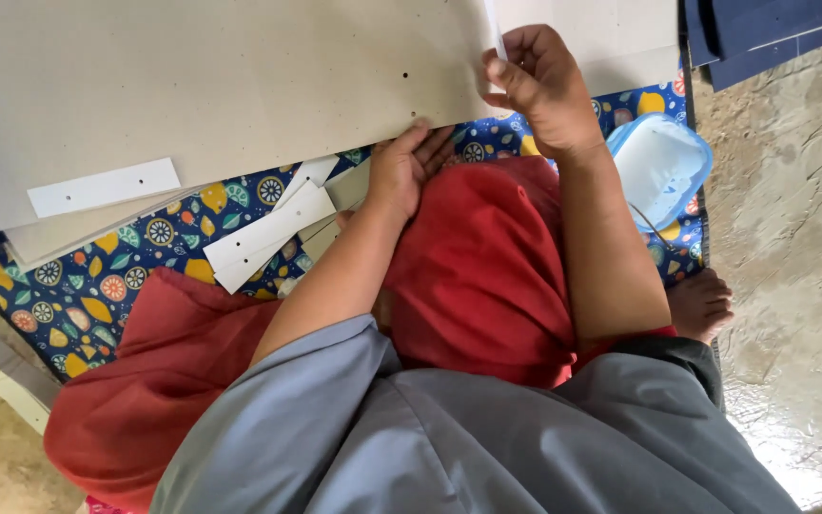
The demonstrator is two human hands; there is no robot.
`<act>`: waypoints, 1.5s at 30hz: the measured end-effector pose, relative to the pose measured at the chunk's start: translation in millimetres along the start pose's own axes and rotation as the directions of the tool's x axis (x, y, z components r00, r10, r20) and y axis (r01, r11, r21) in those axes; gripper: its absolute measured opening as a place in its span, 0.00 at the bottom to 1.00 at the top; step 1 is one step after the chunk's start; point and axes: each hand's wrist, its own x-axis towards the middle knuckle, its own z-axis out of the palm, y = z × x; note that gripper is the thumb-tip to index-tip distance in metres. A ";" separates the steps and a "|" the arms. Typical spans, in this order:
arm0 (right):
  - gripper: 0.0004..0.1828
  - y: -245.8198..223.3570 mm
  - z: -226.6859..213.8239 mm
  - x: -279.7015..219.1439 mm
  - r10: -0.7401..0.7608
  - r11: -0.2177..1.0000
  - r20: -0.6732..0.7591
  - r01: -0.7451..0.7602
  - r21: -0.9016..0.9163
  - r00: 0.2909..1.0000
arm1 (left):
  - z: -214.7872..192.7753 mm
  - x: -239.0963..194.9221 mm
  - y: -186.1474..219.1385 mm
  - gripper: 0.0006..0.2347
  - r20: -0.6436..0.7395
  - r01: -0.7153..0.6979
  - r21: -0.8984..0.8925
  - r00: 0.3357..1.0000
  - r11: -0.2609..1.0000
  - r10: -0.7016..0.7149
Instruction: The person applies glue to small white paper strips and attaches them to the edges of a larger white board. They then fold a dark blue paper cover over the board, aligning the edges and pressing the cover to adhere it. The person repeats the gluing and attaching process for additional white strips along the board's edge.
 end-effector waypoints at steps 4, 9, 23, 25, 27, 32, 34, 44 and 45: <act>0.27 5.9 -5.2 4.3 0.026 1.000 0.003 -0.026 -0.006 1.000 | -6.6 2.9 -5.3 0.15 0.030 -0.064 -0.025 0.997 0.998 0.065; 0.25 9.3 -2.0 10.8 0.078 0.997 0.095 -0.078 -0.008 0.992 | -8.1 2.4 -4.8 0.13 0.013 -0.086 -0.025 0.996 0.996 0.086; 0.27 13.9 3.7 13.4 0.176 0.963 0.133 -0.199 0.183 0.975 | 4.9 -2.0 4.1 0.28 0.214 0.157 0.272 0.952 0.949 -0.219; 0.26 13.9 2.7 12.1 0.168 0.961 0.136 -0.193 0.199 0.976 | 5.4 -1.4 1.0 0.19 0.284 0.140 0.222 0.937 0.965 -0.201; 0.27 13.3 3.8 12.5 0.187 0.956 0.154 -0.216 0.199 0.970 | 13.9 -11.8 3.7 0.23 0.211 0.028 0.243 0.974 0.970 -0.082; 0.22 5.2 4.9 8.6 0.020 0.999 0.127 -0.025 0.041 0.992 | 17.0 -11.3 -1.1 0.20 0.101 -0.127 0.396 0.990 0.910 0.095; 0.20 4.1 0.0 5.7 -0.087 0.995 0.107 0.090 -0.032 0.990 | 16.4 -13.4 -1.9 0.20 0.081 -0.181 0.443 0.983 0.878 0.162; 0.30 7.1 -8.8 2.4 -0.450 0.600 0.107 0.389 -0.699 0.886 | -10.1 -12.4 -4.8 0.26 0.006 -0.203 0.094 0.979 0.975 0.203; 0.31 6.6 -8.5 3.0 -0.471 0.603 0.122 0.420 -0.679 0.874 | -11.2 -10.0 -4.8 0.27 0.043 -0.204 0.058 0.979 0.977 0.201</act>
